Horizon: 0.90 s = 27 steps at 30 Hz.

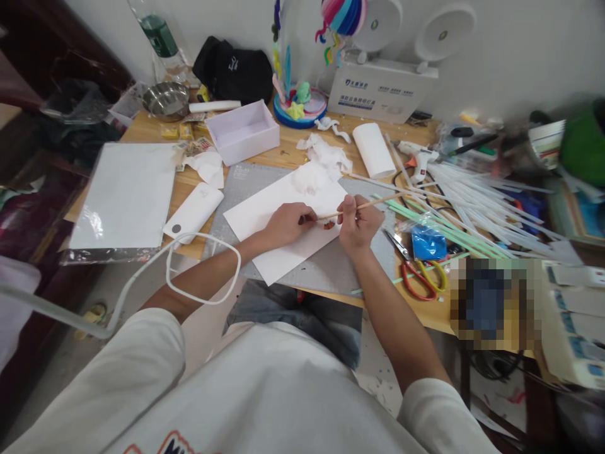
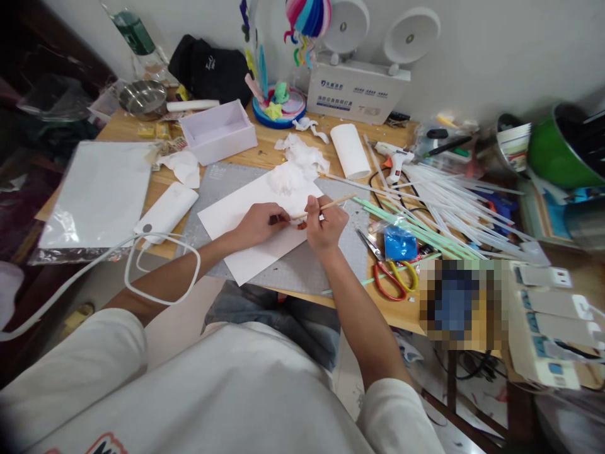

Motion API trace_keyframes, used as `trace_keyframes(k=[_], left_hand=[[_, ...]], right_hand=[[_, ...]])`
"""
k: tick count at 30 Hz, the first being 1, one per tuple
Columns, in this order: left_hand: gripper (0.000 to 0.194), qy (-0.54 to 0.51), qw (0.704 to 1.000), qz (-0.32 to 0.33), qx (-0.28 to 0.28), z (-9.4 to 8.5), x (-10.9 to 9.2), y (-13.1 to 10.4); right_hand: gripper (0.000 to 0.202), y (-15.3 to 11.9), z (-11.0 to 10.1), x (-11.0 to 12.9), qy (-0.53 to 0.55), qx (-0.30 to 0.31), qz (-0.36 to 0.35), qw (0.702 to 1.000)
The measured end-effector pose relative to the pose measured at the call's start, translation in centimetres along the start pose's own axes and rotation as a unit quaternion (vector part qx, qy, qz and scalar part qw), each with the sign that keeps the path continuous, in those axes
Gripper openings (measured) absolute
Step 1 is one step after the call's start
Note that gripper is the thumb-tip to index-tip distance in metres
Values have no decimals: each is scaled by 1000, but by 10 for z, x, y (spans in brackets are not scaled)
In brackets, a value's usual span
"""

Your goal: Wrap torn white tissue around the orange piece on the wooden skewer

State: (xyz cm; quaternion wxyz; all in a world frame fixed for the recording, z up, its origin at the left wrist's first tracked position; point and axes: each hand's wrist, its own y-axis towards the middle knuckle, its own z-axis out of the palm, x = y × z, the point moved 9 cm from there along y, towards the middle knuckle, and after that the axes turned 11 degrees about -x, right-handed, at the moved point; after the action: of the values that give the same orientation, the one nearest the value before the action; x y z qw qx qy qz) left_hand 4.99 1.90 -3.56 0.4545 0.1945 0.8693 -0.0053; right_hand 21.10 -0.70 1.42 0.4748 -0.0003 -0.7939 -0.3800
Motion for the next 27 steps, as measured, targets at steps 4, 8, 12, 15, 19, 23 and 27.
trace_keyframes(k=[4, 8, 12, 15, 19, 23, 27], left_hand=[[10, 2, 1000, -5, -13, 0, 0, 1], [10, -15, 1000, -24, -8, 2, 5, 3], [9, -21, 999, -36, -8, 2, 8, 5], [9, -29, 999, -33, -9, 1, 5, 6], [10, -40, 999, -25, -11, 0, 3, 5], [11, -48, 999, -20, -12, 0, 8, 5], [16, -58, 998, 5, -14, -1, 8, 5]], right_hand=[[52, -1, -10, 5, 30, -38, -19, 999], [51, -5, -9, 21, 25, -17, -83, 996], [48, -9, -2, 37, -11, 8, -171, 985], [47, -10, 2, 39, -38, 13, -198, 979], [46, -11, 5, 38, -51, 16, -208, 977], [46, -12, 8, 37, -61, 33, -206, 976], [47, -13, 12, 37, -66, 54, -198, 976]])
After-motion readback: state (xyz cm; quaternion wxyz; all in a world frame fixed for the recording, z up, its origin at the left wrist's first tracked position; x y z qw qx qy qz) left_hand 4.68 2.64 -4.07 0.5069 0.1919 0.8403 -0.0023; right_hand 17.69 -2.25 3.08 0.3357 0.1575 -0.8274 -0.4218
